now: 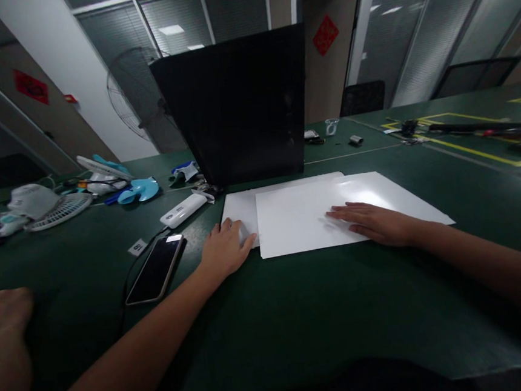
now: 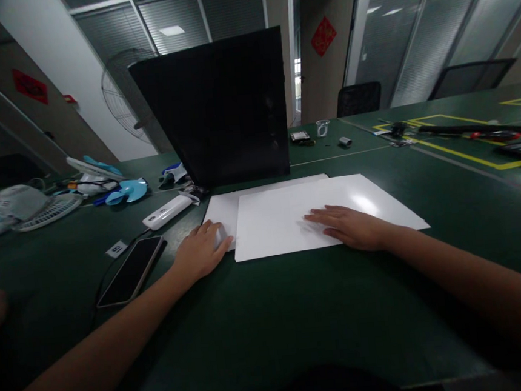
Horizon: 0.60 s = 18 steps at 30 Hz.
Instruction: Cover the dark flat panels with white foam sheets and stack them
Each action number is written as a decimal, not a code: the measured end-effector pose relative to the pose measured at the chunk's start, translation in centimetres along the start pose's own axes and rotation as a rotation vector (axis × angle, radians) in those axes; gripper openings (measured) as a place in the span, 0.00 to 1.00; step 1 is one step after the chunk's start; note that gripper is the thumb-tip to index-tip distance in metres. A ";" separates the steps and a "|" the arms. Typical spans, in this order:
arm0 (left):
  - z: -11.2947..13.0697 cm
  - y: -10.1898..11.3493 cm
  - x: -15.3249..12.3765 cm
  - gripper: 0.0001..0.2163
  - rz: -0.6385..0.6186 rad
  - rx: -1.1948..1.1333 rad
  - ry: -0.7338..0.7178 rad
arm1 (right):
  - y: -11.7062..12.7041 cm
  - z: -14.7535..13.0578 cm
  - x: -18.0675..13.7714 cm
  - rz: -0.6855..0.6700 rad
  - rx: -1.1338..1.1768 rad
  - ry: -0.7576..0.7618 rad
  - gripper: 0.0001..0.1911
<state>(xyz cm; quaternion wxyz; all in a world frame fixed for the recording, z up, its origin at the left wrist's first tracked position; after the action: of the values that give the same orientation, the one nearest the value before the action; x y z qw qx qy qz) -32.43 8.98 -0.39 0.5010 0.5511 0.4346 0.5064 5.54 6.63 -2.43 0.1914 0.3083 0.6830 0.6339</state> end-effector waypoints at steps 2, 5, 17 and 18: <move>0.0 0.0 0.0 0.30 0.001 -0.006 -0.002 | 0.6 1.6 -0.4 0.040 -0.039 -0.086 0.32; 0.0 0.1 -0.1 0.29 0.004 -0.017 -0.004 | 2.1 5.1 -2.1 0.090 -0.145 -0.333 0.34; 0.0 0.0 0.0 0.32 -0.014 -0.013 -0.003 | 3.0 13.2 -8.7 0.004 -0.210 -0.822 0.45; 0.0 -0.1 0.0 0.32 -0.016 -0.012 -0.004 | 2.7 13.2 -8.6 0.002 -0.197 -0.816 0.46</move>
<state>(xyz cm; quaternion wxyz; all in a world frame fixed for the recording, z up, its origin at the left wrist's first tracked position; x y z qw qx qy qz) -32.45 8.98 -0.45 0.5092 0.5455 0.4350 0.5039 20.95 10.82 -2.51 0.4743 0.5151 0.4868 0.5222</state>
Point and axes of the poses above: each hand's wrist, its own x-axis towards the middle knuckle, its own y-axis out of the back of the hand, z = x × y, the point moved 7 cm from there along x, towards the middle knuckle, and after that the axes turned 9 degrees about y, right-handed, at the moved point
